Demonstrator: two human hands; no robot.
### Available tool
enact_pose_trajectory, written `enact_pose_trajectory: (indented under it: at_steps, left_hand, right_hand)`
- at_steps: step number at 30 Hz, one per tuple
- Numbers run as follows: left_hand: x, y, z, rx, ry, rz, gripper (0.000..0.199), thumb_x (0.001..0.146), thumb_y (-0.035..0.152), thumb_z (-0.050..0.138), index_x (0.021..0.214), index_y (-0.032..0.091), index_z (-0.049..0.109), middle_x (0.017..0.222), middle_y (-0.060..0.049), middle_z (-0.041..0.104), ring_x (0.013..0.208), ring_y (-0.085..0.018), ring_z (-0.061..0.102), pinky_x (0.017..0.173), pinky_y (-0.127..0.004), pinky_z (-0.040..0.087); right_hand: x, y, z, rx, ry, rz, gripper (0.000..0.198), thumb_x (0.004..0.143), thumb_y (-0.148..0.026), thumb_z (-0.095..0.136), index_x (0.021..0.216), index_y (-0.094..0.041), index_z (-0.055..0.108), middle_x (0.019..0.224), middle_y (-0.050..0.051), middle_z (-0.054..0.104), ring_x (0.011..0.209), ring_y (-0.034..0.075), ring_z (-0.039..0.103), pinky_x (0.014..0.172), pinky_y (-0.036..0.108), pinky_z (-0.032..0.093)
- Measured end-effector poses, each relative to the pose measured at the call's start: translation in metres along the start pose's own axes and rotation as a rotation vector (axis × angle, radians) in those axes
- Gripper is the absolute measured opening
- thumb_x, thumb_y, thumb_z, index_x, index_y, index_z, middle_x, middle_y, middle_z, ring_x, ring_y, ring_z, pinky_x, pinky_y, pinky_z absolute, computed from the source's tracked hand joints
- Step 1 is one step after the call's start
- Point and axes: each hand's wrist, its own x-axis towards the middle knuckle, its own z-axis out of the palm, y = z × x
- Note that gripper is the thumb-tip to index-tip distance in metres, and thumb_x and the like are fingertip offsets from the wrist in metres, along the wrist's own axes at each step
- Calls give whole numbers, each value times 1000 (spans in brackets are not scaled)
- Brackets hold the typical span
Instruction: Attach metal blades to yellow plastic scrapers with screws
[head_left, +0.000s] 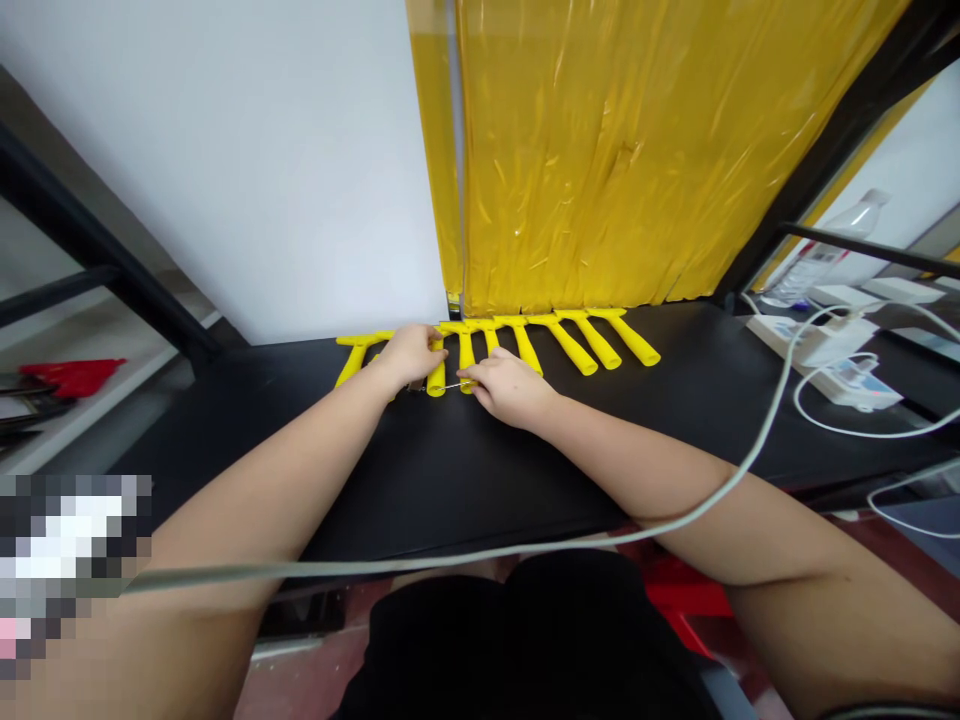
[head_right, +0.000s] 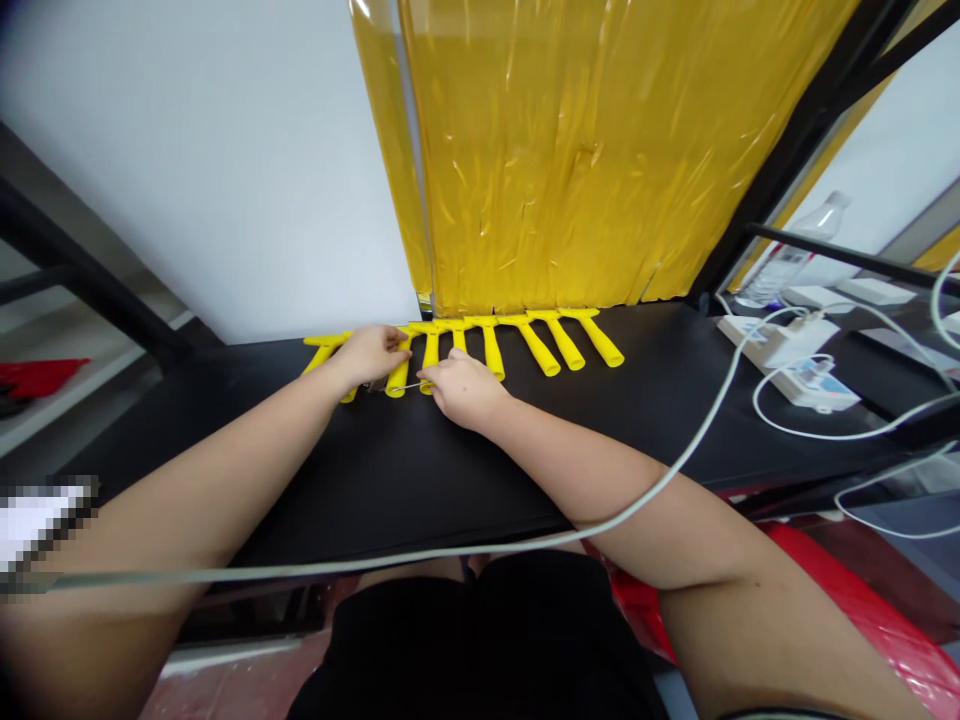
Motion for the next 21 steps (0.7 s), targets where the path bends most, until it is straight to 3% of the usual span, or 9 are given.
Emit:
enact_pose_trajectory:
  at_steps: [6, 12, 16, 21]
  left_hand:
    - [-11, 0, -30, 204, 83, 96, 24, 79, 15, 72, 100, 20, 81, 115, -16, 80, 125, -37, 69, 116, -46, 47]
    - [-34, -12, -58, 375, 109, 77, 22, 82, 24, 72, 100, 19, 81, 106, -20, 79, 117, -46, 71, 109, -56, 50]
    - [-37, -14, -56, 597, 58, -1, 48, 88, 47, 71, 126, 19, 76, 104, -18, 81, 112, -44, 73, 101, -51, 54]
    - [-33, -8, -50, 811, -34, -111, 70, 89, 64, 60, 144, 21, 65, 125, -19, 78, 118, -44, 71, 94, -48, 57]
  right_hand:
    - [-4, -3, -5, 13, -14, -9, 43, 102, -16, 58, 143, -12, 70, 117, 16, 78, 108, 29, 59, 105, 42, 44]
    - [-10, -7, -16, 25, 30, 44, 49, 99, -21, 65, 147, -13, 64, 121, 15, 73, 116, 31, 56, 105, 42, 47]
    - [-13, 0, -22, 53, 99, 46, 41, 97, -22, 66, 137, -12, 67, 117, 15, 73, 108, 29, 59, 103, 42, 48]
    - [-15, 11, -26, 89, 161, 62, 35, 95, -22, 68, 129, -13, 69, 106, 12, 72, 102, 29, 61, 96, 42, 49]
